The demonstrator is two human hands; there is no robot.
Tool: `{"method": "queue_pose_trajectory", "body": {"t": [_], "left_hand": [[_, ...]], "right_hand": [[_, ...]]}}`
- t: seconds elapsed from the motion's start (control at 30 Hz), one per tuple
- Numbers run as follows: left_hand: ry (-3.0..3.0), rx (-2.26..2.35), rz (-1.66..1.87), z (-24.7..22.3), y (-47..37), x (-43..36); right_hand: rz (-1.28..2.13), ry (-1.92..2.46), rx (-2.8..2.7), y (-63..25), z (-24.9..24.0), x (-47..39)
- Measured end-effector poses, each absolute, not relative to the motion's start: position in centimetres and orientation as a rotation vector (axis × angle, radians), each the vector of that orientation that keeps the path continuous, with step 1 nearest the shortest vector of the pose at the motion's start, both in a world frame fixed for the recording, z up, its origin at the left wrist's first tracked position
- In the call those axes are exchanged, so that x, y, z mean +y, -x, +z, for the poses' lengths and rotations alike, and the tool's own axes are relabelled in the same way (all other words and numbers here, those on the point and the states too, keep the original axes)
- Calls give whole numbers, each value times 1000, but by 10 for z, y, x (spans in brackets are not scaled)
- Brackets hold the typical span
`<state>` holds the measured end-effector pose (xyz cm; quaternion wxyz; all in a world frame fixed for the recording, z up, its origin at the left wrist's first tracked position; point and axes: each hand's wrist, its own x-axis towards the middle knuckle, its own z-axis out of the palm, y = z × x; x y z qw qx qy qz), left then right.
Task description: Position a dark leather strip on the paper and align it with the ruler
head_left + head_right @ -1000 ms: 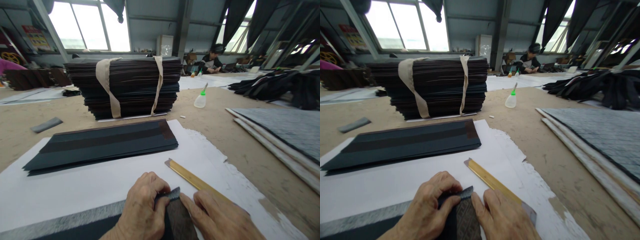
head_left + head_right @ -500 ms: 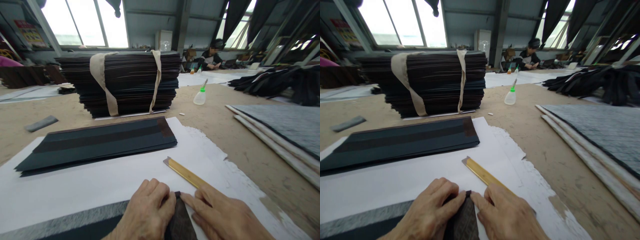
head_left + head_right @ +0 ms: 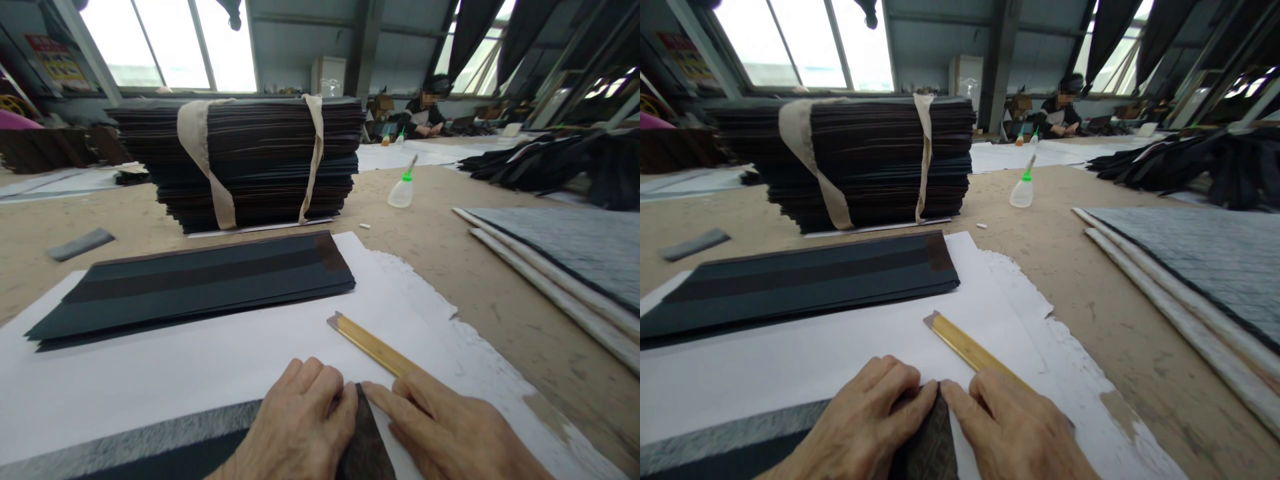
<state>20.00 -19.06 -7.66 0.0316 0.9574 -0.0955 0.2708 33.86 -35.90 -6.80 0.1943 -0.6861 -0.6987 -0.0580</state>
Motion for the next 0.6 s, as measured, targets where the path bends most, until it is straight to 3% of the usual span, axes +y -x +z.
{"method": "queue_pose_trajectory", "body": {"t": [0.17, 0.37, 0.6], "left_hand": [[-2924, -304, 803, -77, -201, -191], [-2802, -322, 858, -77, -186, -181], [-2916, -347, 573, -63, -165, -168]], "right_hand": [[-215, 1946, -2073, -341, -72, -357], [-572, 1852, -2134, -334, -60, -352], [-793, 1832, -2151, -329, -51, -343]]}}
